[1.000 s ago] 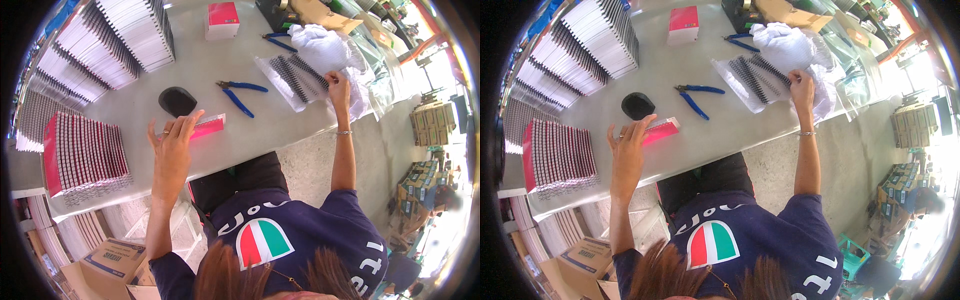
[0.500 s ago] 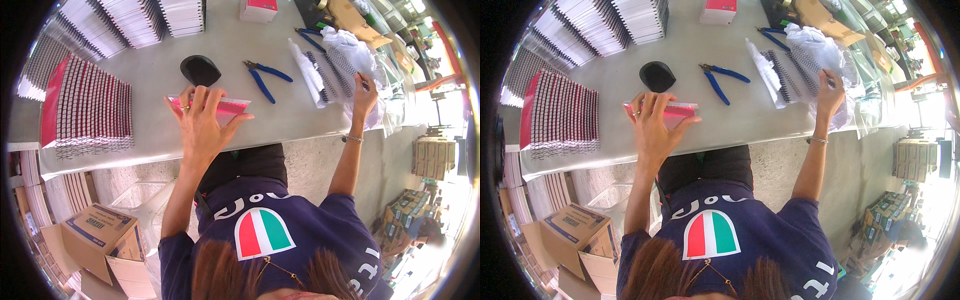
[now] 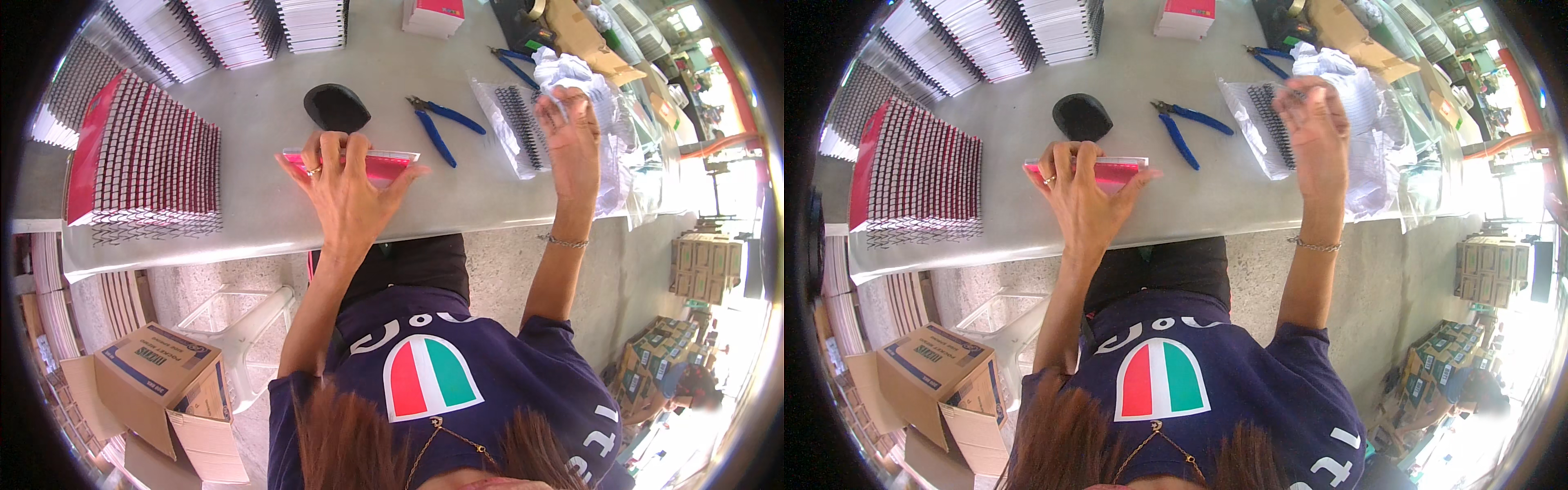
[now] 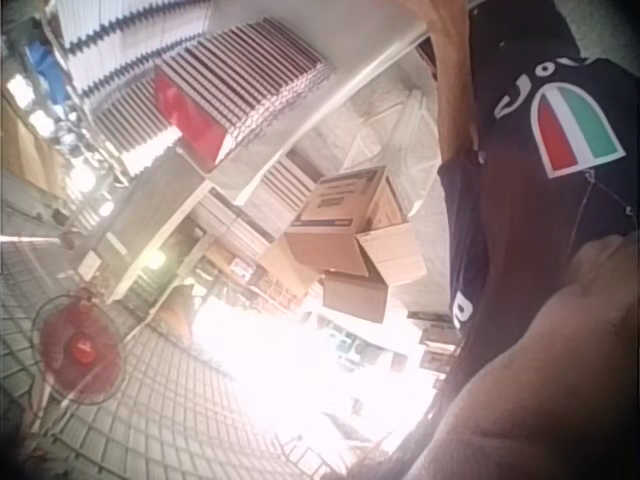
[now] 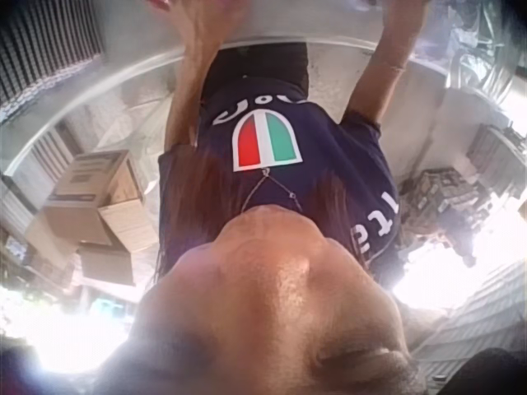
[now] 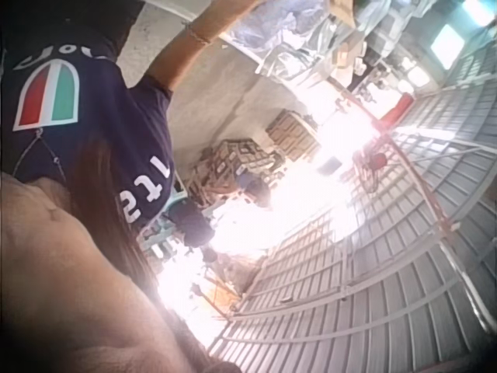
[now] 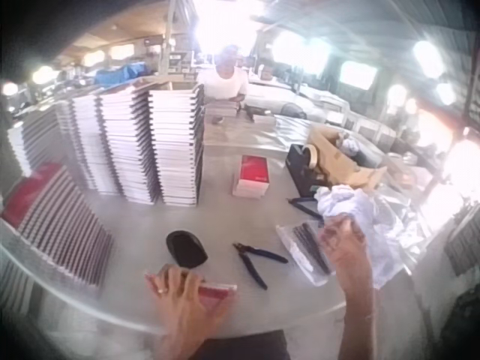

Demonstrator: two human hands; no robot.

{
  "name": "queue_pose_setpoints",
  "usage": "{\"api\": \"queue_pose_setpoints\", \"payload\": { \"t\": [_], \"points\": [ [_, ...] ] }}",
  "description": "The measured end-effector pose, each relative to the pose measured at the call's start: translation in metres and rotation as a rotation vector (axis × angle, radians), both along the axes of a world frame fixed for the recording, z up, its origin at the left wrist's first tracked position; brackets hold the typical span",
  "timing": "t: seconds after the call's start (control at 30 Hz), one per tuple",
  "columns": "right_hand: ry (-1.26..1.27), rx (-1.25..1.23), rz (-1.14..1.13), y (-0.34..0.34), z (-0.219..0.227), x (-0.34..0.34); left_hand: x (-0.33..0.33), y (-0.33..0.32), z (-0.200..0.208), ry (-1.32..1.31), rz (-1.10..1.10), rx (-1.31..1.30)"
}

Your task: The person assembles spiral-bound notebooks by inserting a metal coil into the punched holes of a pink cover and pages. They use pliers to secure the coil ends and place the finished notebooks into a stack.

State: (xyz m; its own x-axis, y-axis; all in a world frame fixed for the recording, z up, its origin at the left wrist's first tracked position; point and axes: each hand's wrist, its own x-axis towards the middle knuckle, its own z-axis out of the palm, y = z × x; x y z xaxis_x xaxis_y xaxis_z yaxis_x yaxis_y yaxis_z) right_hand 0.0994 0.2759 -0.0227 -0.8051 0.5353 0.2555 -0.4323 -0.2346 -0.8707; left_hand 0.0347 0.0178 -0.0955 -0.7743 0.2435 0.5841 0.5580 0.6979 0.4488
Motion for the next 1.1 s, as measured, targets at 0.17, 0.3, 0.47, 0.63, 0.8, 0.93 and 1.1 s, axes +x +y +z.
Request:
{"api": "queue_pose_setpoints", "payload": {
  "t": [0.17,0.3,0.47,0.63,0.8,0.93,1.1],
  "points": [
    [-0.297,0.540,0.311,-0.044,0.003,-0.005,0.000,0.004,0.000,0.016,0.026,0.020],
    [-0.343,0.876,0.276,-0.067,-0.017,-0.012,0.000,0.002,0.005,0.049,0.023,0.006],
    [-0.409,1.002,0.284,-0.075,-0.019,-0.013,-0.003,-0.001,0.000,0.005,-0.009,0.024],
    [-0.371,0.939,0.354,-0.074,-0.018,-0.012,-0.006,-0.001,0.001,-0.001,-0.026,0.045],
    [-0.314,0.844,0.331,-0.082,-0.024,-0.008,-0.005,0.000,0.007,-0.026,-0.017,0.014],
    [-0.367,0.992,0.386,-0.078,-0.026,-0.004,-0.003,0.000,0.010,-0.006,-0.003,-0.003],
    [-0.329,1.220,0.166,-0.093,-0.018,-0.001,-0.002,-0.004,0.013,-0.083,0.005,-0.075]
  ]
}}
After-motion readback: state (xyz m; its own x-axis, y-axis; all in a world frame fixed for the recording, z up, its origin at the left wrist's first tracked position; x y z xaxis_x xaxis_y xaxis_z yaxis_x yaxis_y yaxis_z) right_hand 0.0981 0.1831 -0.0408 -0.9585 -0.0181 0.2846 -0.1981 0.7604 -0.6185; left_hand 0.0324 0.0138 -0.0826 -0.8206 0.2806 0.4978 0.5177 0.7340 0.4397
